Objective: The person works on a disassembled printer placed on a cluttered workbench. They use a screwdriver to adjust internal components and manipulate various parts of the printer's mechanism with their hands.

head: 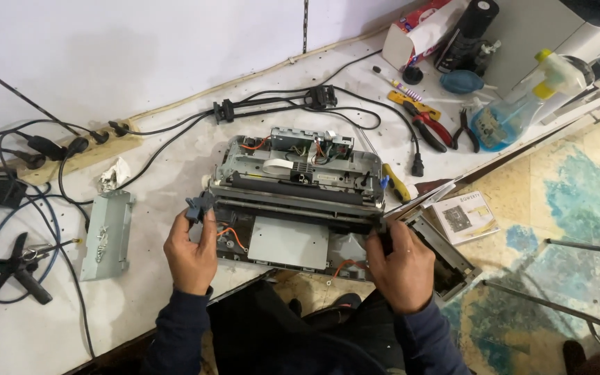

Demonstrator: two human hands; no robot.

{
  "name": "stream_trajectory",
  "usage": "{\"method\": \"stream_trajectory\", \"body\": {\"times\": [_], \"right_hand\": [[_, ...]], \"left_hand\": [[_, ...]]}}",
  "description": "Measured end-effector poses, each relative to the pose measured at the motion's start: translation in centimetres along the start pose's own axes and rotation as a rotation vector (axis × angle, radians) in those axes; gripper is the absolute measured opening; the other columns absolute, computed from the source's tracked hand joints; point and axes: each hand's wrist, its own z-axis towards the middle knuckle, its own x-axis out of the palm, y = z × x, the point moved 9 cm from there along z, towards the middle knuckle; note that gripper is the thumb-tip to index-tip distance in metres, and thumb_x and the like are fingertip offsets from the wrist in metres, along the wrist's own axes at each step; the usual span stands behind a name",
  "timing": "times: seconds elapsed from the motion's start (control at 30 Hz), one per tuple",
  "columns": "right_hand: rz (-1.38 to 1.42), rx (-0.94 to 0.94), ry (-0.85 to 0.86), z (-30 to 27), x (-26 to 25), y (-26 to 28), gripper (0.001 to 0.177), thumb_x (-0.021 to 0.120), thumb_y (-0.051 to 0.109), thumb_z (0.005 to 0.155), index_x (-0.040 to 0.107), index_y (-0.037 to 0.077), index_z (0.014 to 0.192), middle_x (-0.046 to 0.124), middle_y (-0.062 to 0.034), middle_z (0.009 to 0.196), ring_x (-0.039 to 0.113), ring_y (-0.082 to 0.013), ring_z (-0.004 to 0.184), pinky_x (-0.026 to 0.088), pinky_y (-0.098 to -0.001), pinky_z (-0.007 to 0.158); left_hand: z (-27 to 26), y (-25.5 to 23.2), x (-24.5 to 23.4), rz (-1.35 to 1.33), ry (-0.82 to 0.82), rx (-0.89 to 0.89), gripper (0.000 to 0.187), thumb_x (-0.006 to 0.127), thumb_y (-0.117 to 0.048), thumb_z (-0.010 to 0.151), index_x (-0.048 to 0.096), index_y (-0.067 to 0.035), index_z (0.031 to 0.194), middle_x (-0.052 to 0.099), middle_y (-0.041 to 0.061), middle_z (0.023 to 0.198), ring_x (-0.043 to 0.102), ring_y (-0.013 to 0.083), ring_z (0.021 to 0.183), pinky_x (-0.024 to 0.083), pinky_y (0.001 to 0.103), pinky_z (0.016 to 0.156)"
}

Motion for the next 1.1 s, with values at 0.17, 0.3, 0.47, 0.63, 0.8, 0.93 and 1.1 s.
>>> {"method": "stream_trajectory", "body": {"times": [0.17, 0.3, 0.47, 0.63, 0.8, 0.93, 1.1], "right_hand": [[-0.078, 0.067, -0.026, -2.3, 0.9, -1.6, 0.017, 0.070, 0.026, 0.095, 0.065, 0.011, 0.102, 0.067, -0.0066, 0.079, 0.061, -0.0280, 0.060, 0.045, -0.0425, 0.049], [-0.065, 0.206, -0.020, -2.5, 0.5, -1.2, 0.017, 0.072, 0.027, 0.092, 0.065, 0.016, 0.104, 0.073, -0.0024, 0.094, 0.072, -0.0236, 0.077, 0.054, -0.0420, 0.058], [0.008, 0.355, 0.100, -1.8, 0.9, -1.6, 0.044, 0.066, 0.028, 0.092, 0.051, 0.011, 0.129, 0.076, -0.0112, 0.100, 0.074, -0.0296, 0.069, 0.055, -0.0457, 0.056], [-0.111, 0.371, 0.241, -2.4, 3.5, -4.2, 0.050, 0.056, 0.035, 0.093, 0.061, 0.005, 0.133, 0.071, -0.0181, 0.116, 0.068, -0.0383, 0.105, 0.055, -0.0522, 0.080], [-0.165, 0.245, 0.330, -1.3, 3.5, -3.8, 0.040, 0.051, 0.027, 0.095, 0.060, 0.000, 0.124, 0.070, -0.0146, 0.092, 0.066, -0.0328, 0.075, 0.055, -0.0507, 0.063], [-0.153, 0.296, 0.400, -0.4, 3.2, -3.9, 0.039, 0.051, 0.030, 0.094, 0.058, 0.004, 0.122, 0.070, -0.0192, 0.100, 0.064, -0.0435, 0.093, 0.049, -0.0565, 0.074], [-0.076, 0.500, 0.505, -0.1, 2.7, -4.2, 0.031, 0.043, 0.039, 0.096, 0.053, 0.011, 0.106, 0.060, -0.0077, 0.063, 0.049, -0.0225, 0.054, 0.044, -0.0412, 0.058]], "left_hand": [[-1.1, 0.7, 0.4, -0.014, 0.010, -0.034, 0.023, 0.062, -0.017, 0.105, 0.067, 0.003, 0.116, 0.072, 0.017, 0.102, 0.070, 0.0271, 0.093, 0.055, 0.039, 0.082], [-1.7, 0.4, 0.3, 0.008, 0.011, 0.011, 0.021, 0.059, -0.019, 0.106, 0.066, 0.001, 0.108, 0.069, 0.015, 0.093, 0.068, 0.0272, 0.087, 0.052, 0.039, 0.078], [-2.6, 0.8, 0.4, -0.080, -0.011, -0.091, 0.024, 0.062, -0.016, 0.103, 0.067, 0.003, 0.116, 0.073, 0.014, 0.101, 0.070, 0.0216, 0.089, 0.059, 0.034, 0.080], [-3.4, 1.9, 0.6, -0.146, -0.073, -0.147, 0.028, 0.065, -0.014, 0.100, 0.065, 0.004, 0.122, 0.074, 0.016, 0.110, 0.073, 0.0220, 0.097, 0.062, 0.033, 0.087], [-3.2, 2.0, 0.7, -0.181, -0.041, -0.186, 0.035, 0.064, -0.016, 0.100, 0.062, 0.004, 0.128, 0.074, 0.018, 0.114, 0.074, 0.0242, 0.102, 0.062, 0.034, 0.088], [-2.4, 1.9, 0.5, -0.169, -0.001, -0.226, 0.045, 0.064, -0.019, 0.099, 0.057, 0.002, 0.138, 0.072, 0.019, 0.123, 0.072, 0.0276, 0.111, 0.060, 0.036, 0.094], [-0.6, 0.7, 1.3, -0.269, 0.274, -0.404, 0.075, 0.062, -0.037, 0.091, 0.039, 0.000, 0.152, 0.057, 0.020, 0.145, 0.061, 0.0297, 0.129, 0.051, 0.038, 0.107]]}}
